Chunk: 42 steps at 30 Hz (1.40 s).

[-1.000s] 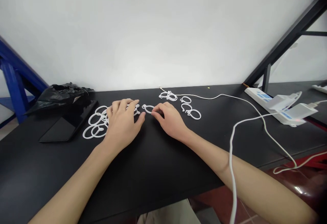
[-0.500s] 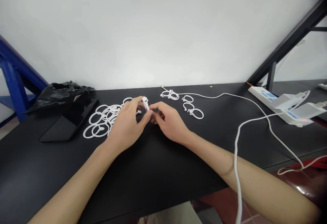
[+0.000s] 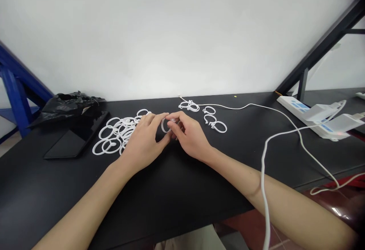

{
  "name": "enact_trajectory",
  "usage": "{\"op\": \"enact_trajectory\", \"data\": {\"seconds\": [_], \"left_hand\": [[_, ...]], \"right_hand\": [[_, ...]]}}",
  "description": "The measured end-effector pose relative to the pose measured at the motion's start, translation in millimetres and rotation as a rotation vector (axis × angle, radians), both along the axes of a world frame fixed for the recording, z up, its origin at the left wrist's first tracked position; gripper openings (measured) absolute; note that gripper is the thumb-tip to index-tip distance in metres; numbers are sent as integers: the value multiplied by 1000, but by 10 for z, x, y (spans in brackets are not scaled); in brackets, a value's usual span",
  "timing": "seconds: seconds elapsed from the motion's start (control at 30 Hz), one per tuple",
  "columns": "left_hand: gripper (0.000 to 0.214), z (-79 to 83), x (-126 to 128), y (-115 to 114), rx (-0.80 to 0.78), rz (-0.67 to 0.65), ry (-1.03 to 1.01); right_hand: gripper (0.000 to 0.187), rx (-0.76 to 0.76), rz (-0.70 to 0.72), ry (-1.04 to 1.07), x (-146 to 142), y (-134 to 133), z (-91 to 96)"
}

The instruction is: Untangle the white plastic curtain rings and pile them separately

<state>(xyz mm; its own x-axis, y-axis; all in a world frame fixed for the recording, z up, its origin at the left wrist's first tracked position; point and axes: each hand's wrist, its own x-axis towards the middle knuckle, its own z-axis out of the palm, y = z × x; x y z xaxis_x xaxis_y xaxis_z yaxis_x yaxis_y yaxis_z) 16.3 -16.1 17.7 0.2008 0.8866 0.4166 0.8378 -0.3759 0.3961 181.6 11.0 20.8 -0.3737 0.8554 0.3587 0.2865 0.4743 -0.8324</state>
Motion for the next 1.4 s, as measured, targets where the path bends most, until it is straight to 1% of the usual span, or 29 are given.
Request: {"op": "enact_trajectory", "data": {"seconds": [0.13, 0.4, 0.53, 0.73, 0.97, 1.03, 1.1, 1.17, 1.23, 1.3, 1.4], "left_hand": [[44, -3, -2, -2, -8, -10, -14], [33, 30, -5, 14, -48, -52, -15], [31, 17, -16, 16, -67, -53, -5], [30, -3, -18, 16, -76, -68, -18], [31, -20, -21, 41, -31, -53, 20], [35, -16, -34, 48, 10, 6, 44], [41, 0, -57, 50, 66, 127, 92], [46, 24, -93, 49, 99, 281, 173], [49, 43, -141, 51, 90, 407, 249], [50, 40, -194, 60, 58, 482, 288], [48, -3, -265, 82, 39, 525, 313]], "right_hand": [[15, 38, -8, 8, -4, 8, -10], [15, 71, -13, -2, 6, 6, -12], [16, 83, 11, 12, 16, 24, -19], [13, 165, 48, 8, 34, 77, -44], [12, 84, 9, -20, 16, 45, -46], [22, 68, -7, -56, 11, 46, -49], [30, 104, -60, -150, 18, 69, -56], [32, 195, -160, -324, 45, 117, -64], [34, 271, -283, -530, 96, 184, -66], [38, 279, -407, -692, 167, 260, -60], [45, 246, -566, -819, 295, 367, -43]]}}
